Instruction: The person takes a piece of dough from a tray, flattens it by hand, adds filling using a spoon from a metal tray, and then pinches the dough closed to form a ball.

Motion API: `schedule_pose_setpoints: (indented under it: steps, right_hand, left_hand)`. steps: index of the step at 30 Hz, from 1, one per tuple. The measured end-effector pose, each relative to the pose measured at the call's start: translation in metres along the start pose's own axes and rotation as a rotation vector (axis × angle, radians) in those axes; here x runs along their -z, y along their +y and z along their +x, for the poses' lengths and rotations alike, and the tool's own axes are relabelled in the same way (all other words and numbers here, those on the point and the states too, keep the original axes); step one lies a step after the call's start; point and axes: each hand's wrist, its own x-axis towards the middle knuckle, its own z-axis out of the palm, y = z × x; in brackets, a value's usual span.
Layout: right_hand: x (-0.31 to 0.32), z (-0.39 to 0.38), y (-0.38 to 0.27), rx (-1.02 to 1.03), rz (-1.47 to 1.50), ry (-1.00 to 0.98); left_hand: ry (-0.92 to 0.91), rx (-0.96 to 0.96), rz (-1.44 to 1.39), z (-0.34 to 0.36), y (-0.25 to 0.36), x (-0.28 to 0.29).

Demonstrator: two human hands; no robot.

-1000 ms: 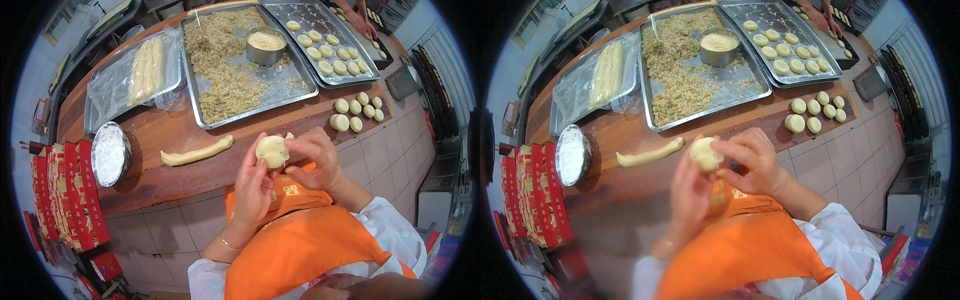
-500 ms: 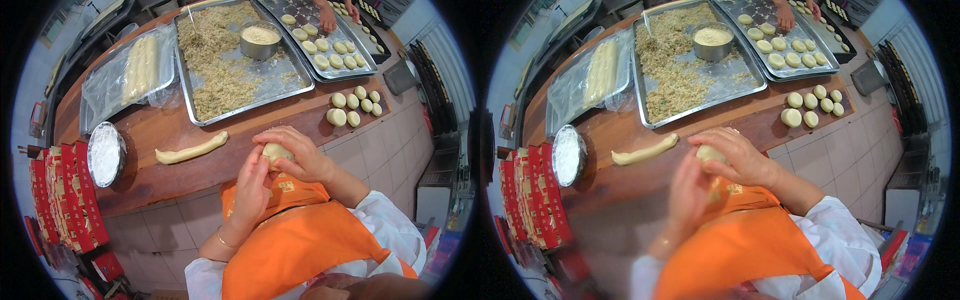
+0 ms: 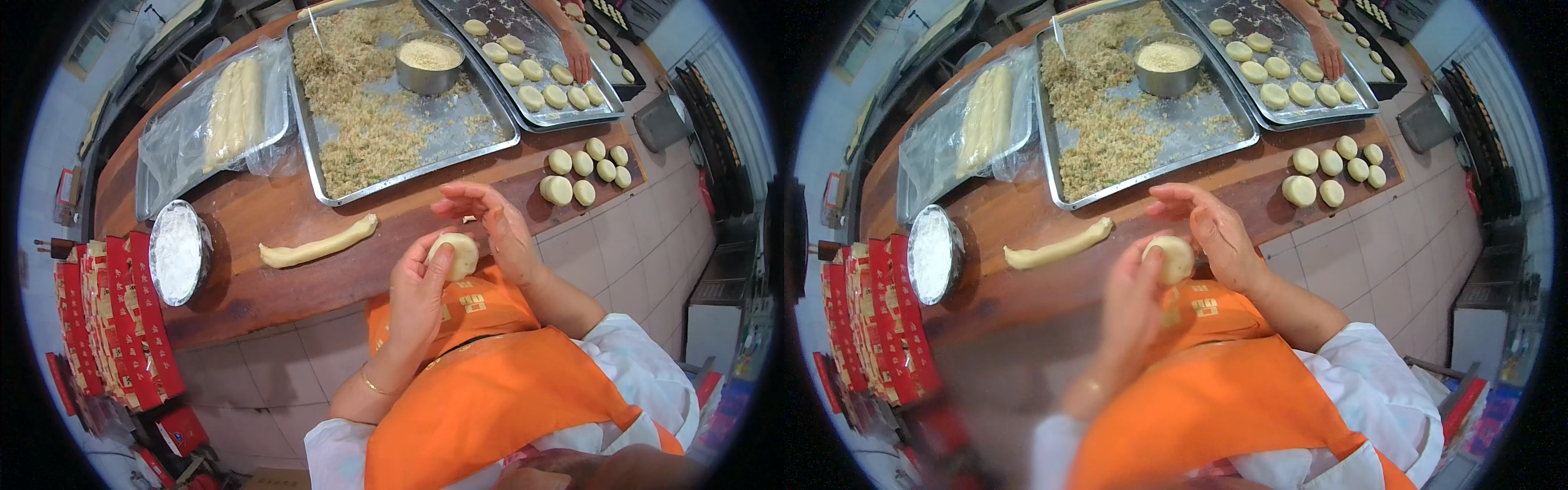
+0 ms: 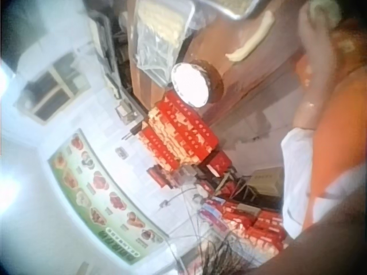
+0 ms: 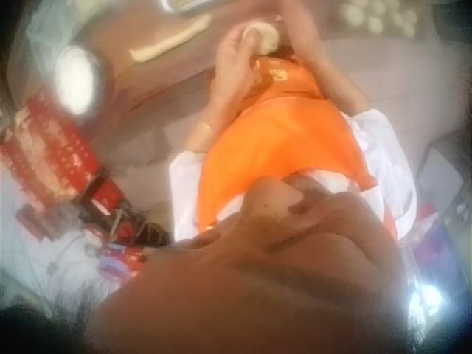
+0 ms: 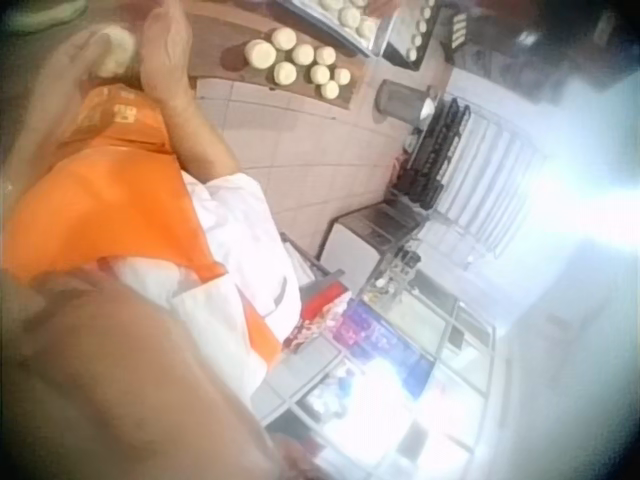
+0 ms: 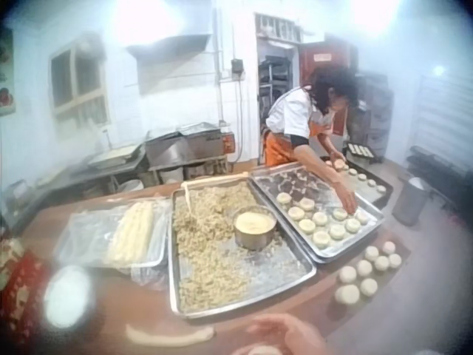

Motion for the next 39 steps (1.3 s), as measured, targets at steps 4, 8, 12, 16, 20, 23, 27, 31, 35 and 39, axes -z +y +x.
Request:
schedule_pose_setpoints:
  steps: [4, 8, 12, 16, 20, 23, 27, 31, 35, 39]
  right_hand:
    - [0.008, -0.004, 0.004, 0.029, -0.084, 0.070]
    - [0.027, -0.013, 0.017, 0.011, -0.129, 0.132]
    - [0.036, -0.017, 0.013, 0.007, -0.158, 0.138]
    - [0.045, -0.021, 0.018, -0.046, -0.148, 0.142]
    - [0.042, -0.024, 0.022, -0.089, -0.086, 0.144]
    - [0.040, -0.023, 0.021, -0.095, -0.102, 0.116]
    - [0.044, -0.026, 0.027, -0.135, -0.048, 0.130]
    - [0.047, -0.028, 0.038, -0.260, 0.004, 0.172]
    - [0.048, -0.022, 0.040, -0.089, -0.226, 0.095]
    - [0.051, -0.026, 0.044, -0.048, -0.340, 0.056]
  left_hand:
    - [0.042, -0.003, -0.053, 0.008, -0.013, 0.013]
    - [0.173, -0.377, 0.680, 0.015, -0.015, 0.023]
    - [-0.151, -0.701, 1.657, 0.025, -0.029, 0.069]
    - [-0.026, -0.555, 1.462, 0.018, -0.027, 0.077]
    - [0.106, -0.460, 1.336, 0.030, -0.041, 0.090]
    - [0.078, -0.533, 1.333, 0.037, -0.052, 0.077]
    - [0.071, -0.572, 1.409, 0.048, -0.062, 0.087]
    - [-0.064, -0.690, 1.507, 0.055, -0.045, 0.075]
    - [-0.027, -0.626, 1.537, 0.056, -0.057, 0.096]
    - [-0.013, -0.712, 1.556, 0.051, -0.048, 0.057]
